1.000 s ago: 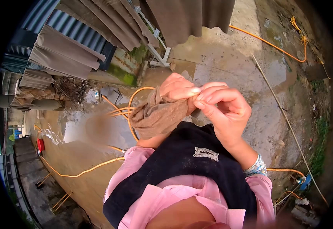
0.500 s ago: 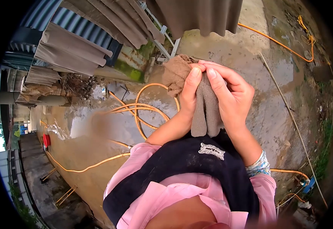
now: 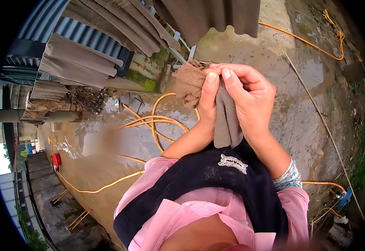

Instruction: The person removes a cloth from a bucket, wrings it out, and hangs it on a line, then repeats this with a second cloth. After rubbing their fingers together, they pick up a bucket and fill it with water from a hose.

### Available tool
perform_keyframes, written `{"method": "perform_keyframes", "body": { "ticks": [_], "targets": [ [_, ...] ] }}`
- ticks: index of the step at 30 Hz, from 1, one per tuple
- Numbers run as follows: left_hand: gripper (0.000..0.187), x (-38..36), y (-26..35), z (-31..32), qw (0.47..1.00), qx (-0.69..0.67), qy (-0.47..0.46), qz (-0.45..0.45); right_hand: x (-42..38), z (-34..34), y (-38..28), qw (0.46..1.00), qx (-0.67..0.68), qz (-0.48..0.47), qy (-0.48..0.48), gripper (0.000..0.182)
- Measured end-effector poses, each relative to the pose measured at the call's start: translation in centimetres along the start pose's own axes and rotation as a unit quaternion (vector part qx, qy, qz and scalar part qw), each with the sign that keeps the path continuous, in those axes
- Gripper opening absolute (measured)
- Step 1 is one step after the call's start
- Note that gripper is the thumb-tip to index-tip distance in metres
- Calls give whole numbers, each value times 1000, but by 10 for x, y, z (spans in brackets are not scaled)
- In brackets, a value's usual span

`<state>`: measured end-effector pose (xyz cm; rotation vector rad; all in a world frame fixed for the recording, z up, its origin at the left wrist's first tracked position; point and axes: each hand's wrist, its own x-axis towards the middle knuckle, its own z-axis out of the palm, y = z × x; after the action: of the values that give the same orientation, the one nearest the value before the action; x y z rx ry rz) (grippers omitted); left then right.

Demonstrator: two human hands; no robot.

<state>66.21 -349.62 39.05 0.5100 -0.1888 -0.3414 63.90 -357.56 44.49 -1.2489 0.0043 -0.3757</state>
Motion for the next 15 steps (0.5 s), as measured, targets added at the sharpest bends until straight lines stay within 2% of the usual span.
{"method": "perform_keyframes", "body": {
  "ticks": [3,8,12,15],
  "targets": [
    [35,1,-4,-3,999,-36,-5,-2,-1,0,0,1000,25,0,0,15],
    [35,-3,3,3,999,12,4,-36,0,-3,-1,1000,22,13,-2,15],
    [33,-1,-1,8,999,-5,22,-43,1,-5,9,999,-9,-29,18,15],
    [28,3,-2,4,998,58,-7,24,2,-3,14,998,12,-37,56,10]
  ]
}}
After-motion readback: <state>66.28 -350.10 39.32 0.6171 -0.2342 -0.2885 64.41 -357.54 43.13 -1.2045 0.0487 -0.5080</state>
